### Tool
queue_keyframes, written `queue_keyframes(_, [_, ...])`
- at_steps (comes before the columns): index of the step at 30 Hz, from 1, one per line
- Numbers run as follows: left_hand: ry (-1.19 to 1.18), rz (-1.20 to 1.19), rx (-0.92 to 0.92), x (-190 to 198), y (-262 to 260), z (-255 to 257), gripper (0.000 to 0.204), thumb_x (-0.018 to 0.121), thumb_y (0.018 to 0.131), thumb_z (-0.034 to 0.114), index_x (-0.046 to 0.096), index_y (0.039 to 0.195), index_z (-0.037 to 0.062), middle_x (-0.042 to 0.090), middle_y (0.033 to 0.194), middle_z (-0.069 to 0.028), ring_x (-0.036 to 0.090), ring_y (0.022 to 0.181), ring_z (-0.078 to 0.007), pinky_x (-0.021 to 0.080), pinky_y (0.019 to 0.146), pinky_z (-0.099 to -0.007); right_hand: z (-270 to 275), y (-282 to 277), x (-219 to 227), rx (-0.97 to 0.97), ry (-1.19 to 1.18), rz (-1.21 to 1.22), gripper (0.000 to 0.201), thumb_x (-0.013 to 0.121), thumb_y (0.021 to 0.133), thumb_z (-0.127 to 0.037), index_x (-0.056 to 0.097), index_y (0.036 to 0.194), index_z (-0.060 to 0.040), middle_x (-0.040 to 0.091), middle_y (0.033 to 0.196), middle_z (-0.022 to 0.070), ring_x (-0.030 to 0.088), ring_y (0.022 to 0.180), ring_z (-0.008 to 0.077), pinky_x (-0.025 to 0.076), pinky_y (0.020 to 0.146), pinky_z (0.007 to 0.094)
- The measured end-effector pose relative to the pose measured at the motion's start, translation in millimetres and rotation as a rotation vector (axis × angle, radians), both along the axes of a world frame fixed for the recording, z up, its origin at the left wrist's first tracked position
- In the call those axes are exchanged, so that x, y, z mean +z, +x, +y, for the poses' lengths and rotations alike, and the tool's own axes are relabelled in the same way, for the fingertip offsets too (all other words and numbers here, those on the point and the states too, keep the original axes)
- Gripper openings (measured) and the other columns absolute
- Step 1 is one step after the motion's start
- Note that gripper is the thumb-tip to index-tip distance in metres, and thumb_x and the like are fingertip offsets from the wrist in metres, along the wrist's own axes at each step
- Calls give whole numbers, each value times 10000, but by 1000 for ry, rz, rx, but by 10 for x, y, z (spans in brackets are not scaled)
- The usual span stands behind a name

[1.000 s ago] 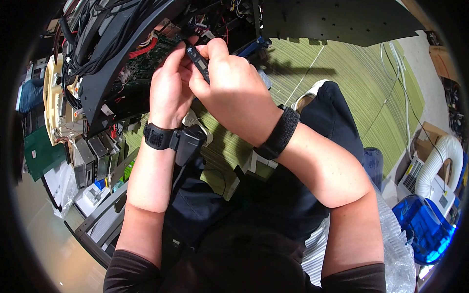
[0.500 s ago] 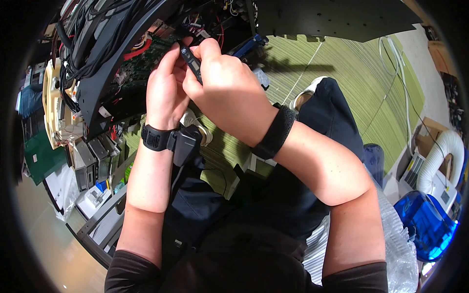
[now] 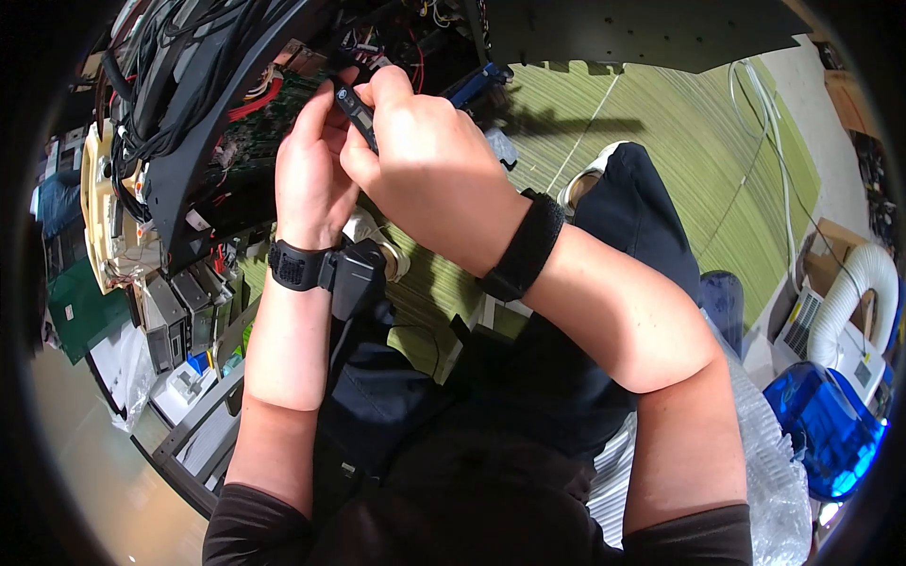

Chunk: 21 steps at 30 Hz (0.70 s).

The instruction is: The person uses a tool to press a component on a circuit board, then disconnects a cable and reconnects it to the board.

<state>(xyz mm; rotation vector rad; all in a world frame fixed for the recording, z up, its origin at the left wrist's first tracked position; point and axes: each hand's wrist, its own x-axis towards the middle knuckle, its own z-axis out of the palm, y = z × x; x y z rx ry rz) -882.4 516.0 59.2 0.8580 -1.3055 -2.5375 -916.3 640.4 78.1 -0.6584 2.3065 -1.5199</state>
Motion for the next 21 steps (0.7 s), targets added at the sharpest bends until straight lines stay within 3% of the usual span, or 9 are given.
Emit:
queue_keyframes(1, [0, -1, -2, -11, 3, -5, 271, 443, 959, 171, 533, 1077, -56, 642, 931, -162, 627, 798, -178, 540, 725, -292, 7, -6, 19, 26, -5, -10, 320, 572, 826, -173, 490, 1014, 72, 622, 736, 248, 638, 714, 371, 519, 656, 411])
queue_keyframes(5, [28, 42, -13, -66, -2, -25, 271, 443, 962, 173, 529, 1083, -54, 641, 931, -160, 628, 819, -179, 534, 738, -283, 15, -10, 29, 35, 14, -31, 326, 573, 825, -174, 492, 1020, 75, 624, 744, 252, 640, 722, 371, 521, 659, 409])
queue_keyframes(7, [29, 53, -12, -65, 1, -30, 271, 443, 963, 172, 529, 1084, -54, 641, 930, -160, 628, 823, -179, 532, 745, -279, 0, 4, -24, -25, 19, 45, 287, 630, 819, -158, 548, 1016, 34, 624, 681, 150, 629, 601, 227, 480, 552, 311])
queue_keyframes(21, [29, 48, -26, -61, 19, -33, 269, 440, 963, 170, 530, 1075, -57, 639, 934, -172, 632, 844, -198, 528, 769, -288, -11, 32, -45, -32, 39, 47, 277, 636, 823, -161, 552, 1007, 28, 616, 660, 133, 616, 575, 197, 478, 549, 295])
